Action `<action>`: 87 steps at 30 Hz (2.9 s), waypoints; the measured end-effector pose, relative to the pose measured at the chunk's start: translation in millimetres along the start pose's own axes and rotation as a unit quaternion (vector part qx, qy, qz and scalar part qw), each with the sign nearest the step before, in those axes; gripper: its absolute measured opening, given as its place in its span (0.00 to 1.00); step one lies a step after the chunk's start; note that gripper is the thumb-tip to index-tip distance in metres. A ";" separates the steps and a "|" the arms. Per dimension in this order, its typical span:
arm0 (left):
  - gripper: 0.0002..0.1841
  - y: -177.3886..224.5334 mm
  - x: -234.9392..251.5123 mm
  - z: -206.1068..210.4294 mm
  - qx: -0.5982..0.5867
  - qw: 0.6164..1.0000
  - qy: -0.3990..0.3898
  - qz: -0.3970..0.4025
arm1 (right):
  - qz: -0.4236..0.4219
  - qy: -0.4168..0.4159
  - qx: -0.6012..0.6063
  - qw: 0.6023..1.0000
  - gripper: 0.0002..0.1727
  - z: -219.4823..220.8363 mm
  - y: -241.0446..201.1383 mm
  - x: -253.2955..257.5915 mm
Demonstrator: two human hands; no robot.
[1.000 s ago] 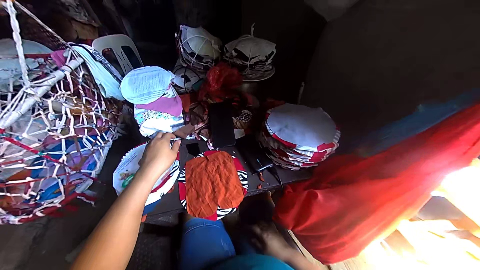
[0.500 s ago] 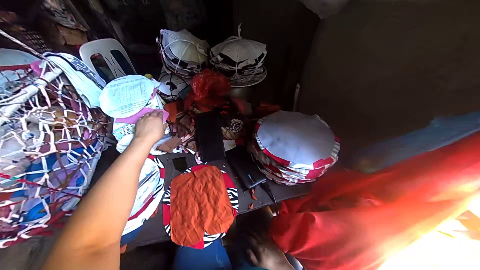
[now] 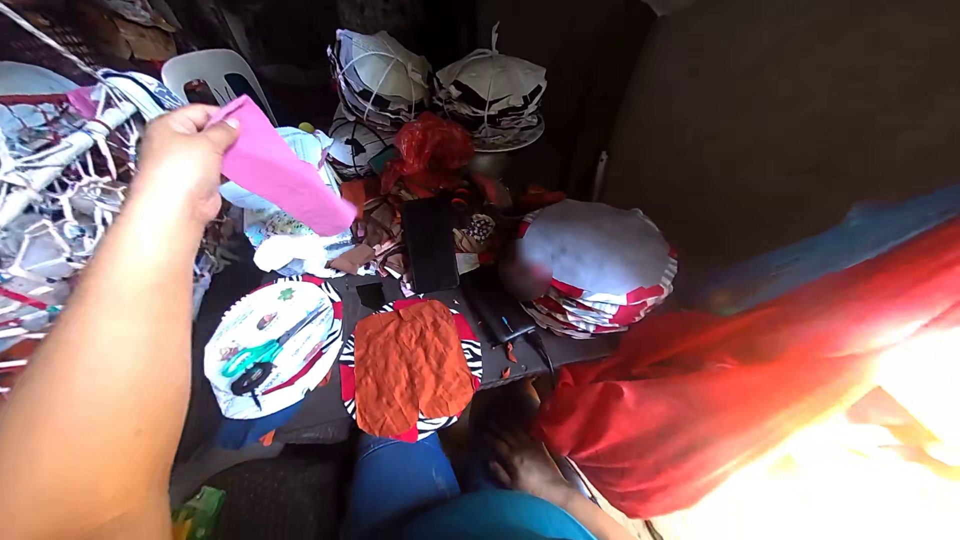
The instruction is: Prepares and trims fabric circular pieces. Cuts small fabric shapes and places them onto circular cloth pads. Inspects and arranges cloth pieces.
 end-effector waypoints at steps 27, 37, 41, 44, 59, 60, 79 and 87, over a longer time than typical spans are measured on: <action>0.07 26.2 -226.9 -0.3 -0.107 0.943 -0.298 0.104 | -0.258 0.454 0.201 0.829 0.06 -321.9 -160.6 -68.1; 0.03 15.7 -230.0 19.0 -0.095 0.945 -0.291 0.111 | -0.290 0.388 0.209 0.849 0.04 -308.8 -158.1 -58.2; 0.03 11.1 -216.4 16.3 -0.045 0.958 -0.272 0.083 | -0.247 0.385 0.105 0.883 0.08 -318.4 -147.2 -50.4; 0.04 5.0 -208.3 22.4 -0.091 0.958 -0.273 -0.024 | -0.198 0.397 0.076 0.893 0.09 -327.7 -139.1 -38.4; 0.10 -27.7 -154.6 52.8 -0.030 0.981 -0.189 0.033 | -0.114 0.446 0.119 0.880 0.11 -354.6 -124.6 29.0; 0.11 -30.1 -159.7 50.6 -0.017 0.980 -0.192 0.049 | -0.122 0.452 0.116 0.876 0.11 -347.5 -124.4 26.7; 0.11 -115.3 -305.8 48.6 0.116 0.965 -0.188 0.139 | -0.197 0.449 0.003 0.872 0.10 -198.3 -106.5 -13.0; 0.18 -116.4 -300.7 36.0 0.157 0.955 -0.219 0.126 | -0.184 0.460 -0.071 0.866 0.09 -175.2 -104.7 -17.1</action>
Point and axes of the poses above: each hand's wrist, its own x-axis towards the middle knuckle, its own z-axis out of the palm, y = z × x, the point moved 4 cm from there along x, towards the middle knuckle, and after that the axes turned 14 degrees about -x, right-handed, at the moved point
